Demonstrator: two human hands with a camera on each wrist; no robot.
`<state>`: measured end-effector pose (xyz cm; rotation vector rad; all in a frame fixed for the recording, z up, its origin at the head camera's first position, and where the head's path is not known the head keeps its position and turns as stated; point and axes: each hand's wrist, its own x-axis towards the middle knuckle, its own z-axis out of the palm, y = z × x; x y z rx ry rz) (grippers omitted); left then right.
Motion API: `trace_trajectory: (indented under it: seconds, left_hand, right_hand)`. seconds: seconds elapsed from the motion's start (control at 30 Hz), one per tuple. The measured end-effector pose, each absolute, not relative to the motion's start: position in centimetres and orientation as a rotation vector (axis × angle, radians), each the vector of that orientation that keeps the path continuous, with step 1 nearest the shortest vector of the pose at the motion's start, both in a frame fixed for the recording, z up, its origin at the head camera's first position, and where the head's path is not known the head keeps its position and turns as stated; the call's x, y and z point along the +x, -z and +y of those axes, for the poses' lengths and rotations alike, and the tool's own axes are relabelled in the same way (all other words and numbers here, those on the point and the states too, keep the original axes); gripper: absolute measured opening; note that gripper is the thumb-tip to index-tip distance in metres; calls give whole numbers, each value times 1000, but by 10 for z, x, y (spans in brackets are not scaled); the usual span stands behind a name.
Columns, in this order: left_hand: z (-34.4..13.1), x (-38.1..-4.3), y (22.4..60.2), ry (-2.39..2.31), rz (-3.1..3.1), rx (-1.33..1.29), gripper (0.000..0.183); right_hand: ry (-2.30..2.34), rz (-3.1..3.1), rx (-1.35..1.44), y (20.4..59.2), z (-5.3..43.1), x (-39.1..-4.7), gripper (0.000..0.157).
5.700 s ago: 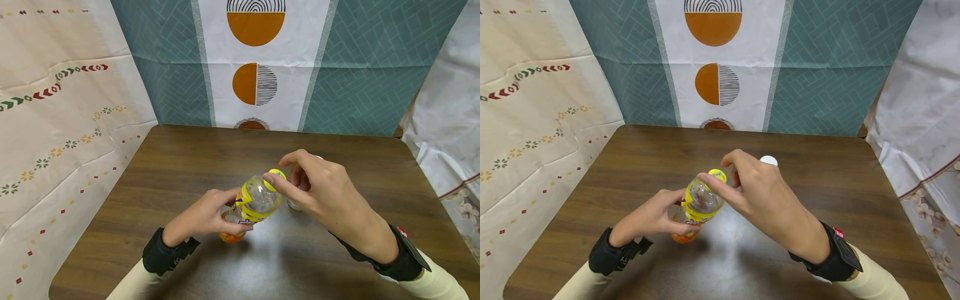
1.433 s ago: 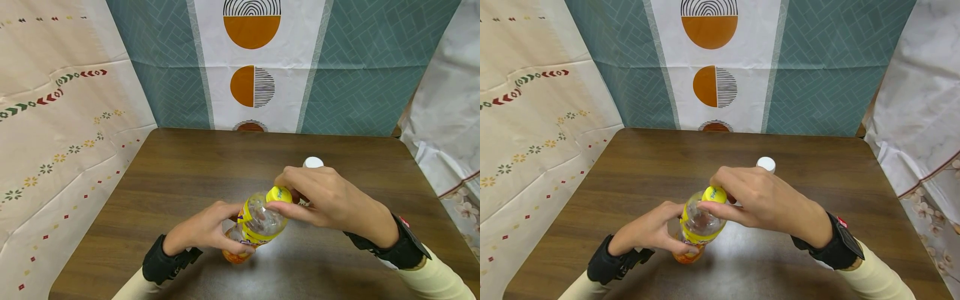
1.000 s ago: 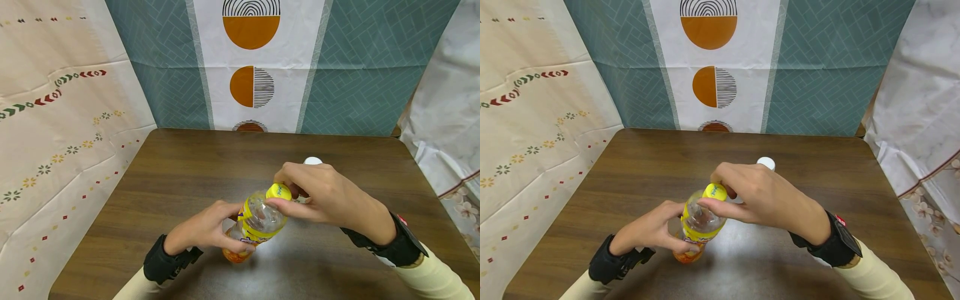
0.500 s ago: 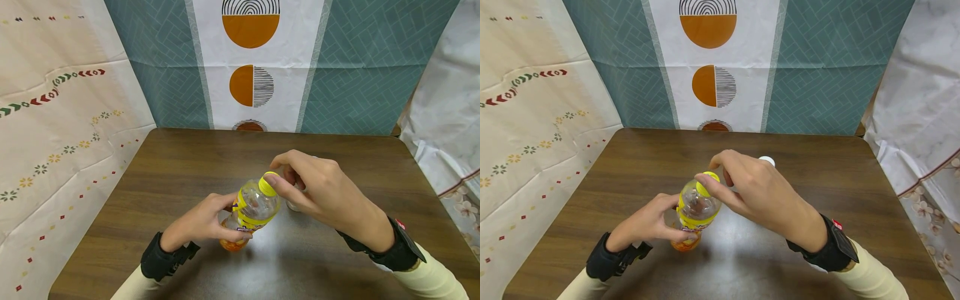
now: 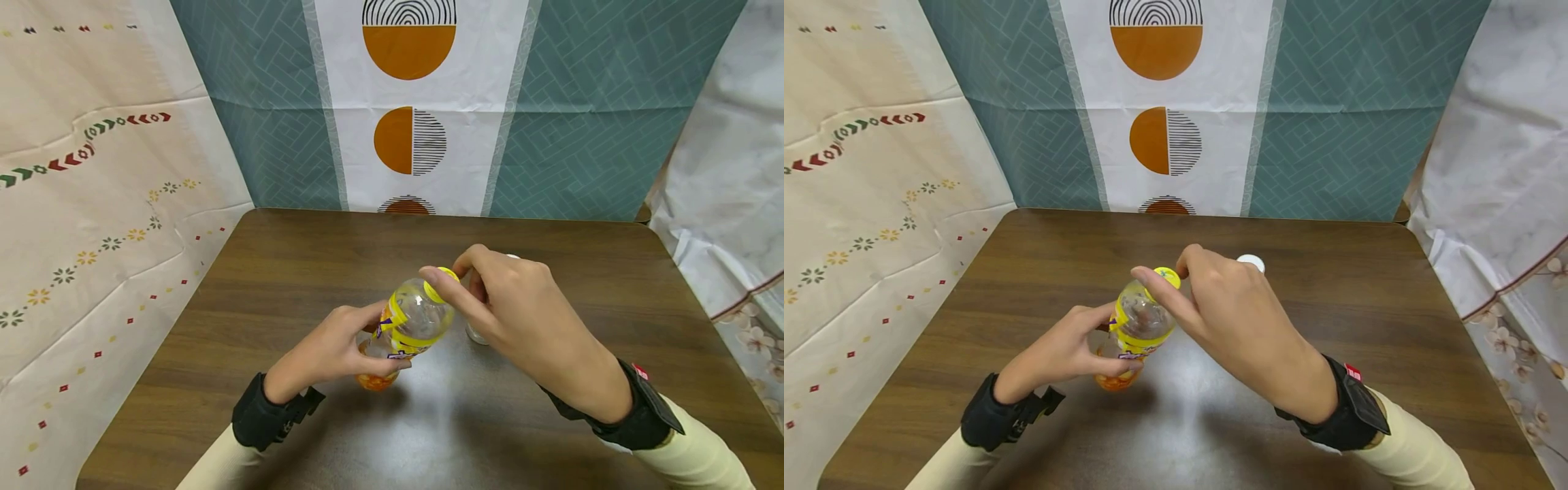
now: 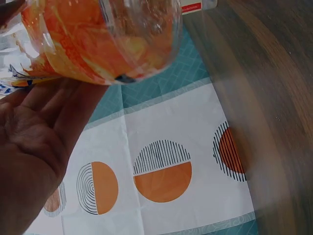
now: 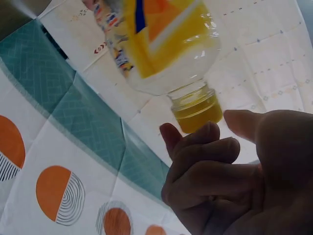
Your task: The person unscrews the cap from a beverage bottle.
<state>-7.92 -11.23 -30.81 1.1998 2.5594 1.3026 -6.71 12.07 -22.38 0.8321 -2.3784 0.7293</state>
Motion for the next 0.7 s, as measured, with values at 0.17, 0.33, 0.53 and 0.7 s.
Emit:
trace_trajectory:
  seconds: [0.17,0.33,0.53,0.7]
  left_hand:
    - [-118,-90,334,-1212,2687,1179,41]
    - [-118,-89,335,-1133,2802,1124,42]
    - [-118,-88,334,-1073,2863,1084,46]
    - [-117,-88,333,-1060,2882,1079,48]
  right_hand:
    - [-692,-2446,748,226,116,-68,31]
    - [-673,-2464,706,230,112,-71,36]
    - [-671,-2422,716,236,108,-74,36]
    - [-697,-2380,750,238,107,-75,34]
